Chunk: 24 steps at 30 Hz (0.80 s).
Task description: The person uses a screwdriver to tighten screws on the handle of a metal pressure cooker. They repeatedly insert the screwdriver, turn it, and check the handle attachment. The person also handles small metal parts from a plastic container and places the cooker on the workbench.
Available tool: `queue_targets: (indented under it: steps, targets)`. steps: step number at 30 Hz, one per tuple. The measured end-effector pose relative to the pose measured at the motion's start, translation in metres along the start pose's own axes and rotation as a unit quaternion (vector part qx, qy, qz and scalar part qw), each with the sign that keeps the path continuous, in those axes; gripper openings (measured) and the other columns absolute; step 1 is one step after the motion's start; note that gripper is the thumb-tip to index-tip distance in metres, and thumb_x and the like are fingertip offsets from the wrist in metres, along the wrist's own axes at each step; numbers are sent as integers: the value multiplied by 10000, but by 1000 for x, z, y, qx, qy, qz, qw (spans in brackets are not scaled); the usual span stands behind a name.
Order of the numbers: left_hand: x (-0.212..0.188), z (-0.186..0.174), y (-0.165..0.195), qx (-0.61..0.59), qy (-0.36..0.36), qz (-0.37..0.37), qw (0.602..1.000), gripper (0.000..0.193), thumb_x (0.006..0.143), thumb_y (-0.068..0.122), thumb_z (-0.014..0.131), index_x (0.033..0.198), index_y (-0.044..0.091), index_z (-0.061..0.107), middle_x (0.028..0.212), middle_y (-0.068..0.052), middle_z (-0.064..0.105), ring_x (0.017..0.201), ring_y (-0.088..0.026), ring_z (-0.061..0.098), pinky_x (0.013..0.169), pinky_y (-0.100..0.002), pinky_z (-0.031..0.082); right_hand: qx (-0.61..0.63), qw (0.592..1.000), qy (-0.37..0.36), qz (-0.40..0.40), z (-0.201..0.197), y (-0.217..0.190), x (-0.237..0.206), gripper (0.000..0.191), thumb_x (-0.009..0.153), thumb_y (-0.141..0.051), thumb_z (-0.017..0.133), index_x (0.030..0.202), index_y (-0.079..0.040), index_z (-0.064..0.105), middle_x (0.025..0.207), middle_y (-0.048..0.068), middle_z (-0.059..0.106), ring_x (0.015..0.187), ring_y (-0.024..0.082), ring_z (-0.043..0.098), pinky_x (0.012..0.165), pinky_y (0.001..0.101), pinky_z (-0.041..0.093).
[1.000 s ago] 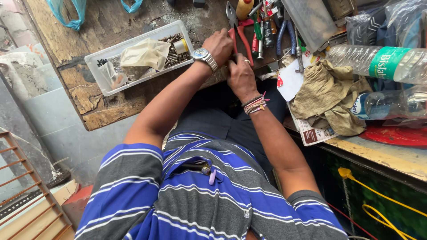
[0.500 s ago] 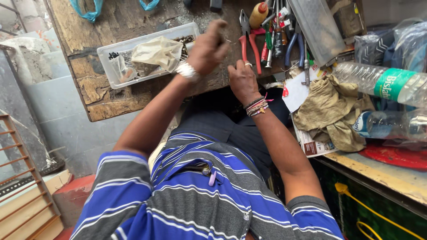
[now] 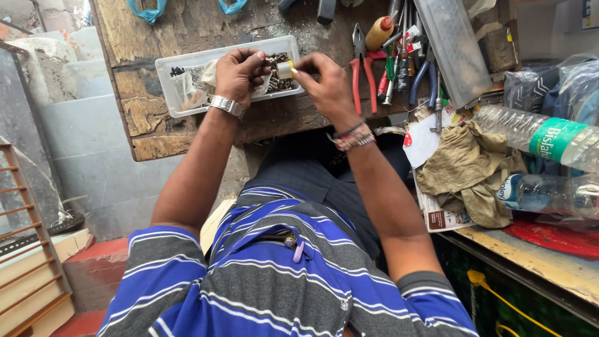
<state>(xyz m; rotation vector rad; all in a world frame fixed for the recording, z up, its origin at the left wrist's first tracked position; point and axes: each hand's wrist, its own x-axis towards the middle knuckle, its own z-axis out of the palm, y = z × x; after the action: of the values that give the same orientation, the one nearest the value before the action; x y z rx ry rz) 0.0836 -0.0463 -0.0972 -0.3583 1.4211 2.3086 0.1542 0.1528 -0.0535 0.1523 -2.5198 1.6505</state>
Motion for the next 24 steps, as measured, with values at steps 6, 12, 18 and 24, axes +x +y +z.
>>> queue_targets:
  steps: [6, 12, 18, 24]
  targets:
    - [-9, 12, -8, -76, 12, 21, 997, 190, 911, 152, 809, 910, 23, 669, 758, -64, 715, 587, -122, 654, 505, -247, 507, 299, 943, 107, 98, 41, -10, 21, 160, 927, -44, 783, 1061, 21, 728, 976, 74, 751, 837, 112, 684, 729, 243, 577]
    - [-13, 31, -17, -121, -15, 4, 992, 173, 908, 163, 783, 901, 31, 671, 771, -72, 722, 617, -124, 674, 538, -248, 525, 358, 920, 139, 75, 39, -4, 14, 163, 912, -2, 787, 1060, 49, 742, 993, 109, 770, 890, 140, 723, 813, 257, 604]
    - [-9, 49, -19, -18, -44, 123, 991, 170, 929, 110, 805, 904, 15, 666, 794, -63, 719, 636, -108, 653, 563, -243, 521, 381, 904, 170, 93, 29, -10, 12, 169, 918, -14, 772, 1068, 59, 745, 991, 134, 773, 866, 169, 747, 807, 283, 634]
    - [-16, 55, -14, 108, -99, 232, 962, 128, 966, 78, 778, 962, 2, 676, 883, -56, 735, 762, -87, 678, 688, -239, 575, 397, 900, 152, 102, 15, -12, 10, 184, 921, -42, 773, 1079, 49, 745, 1003, 129, 775, 877, 165, 753, 828, 285, 642]
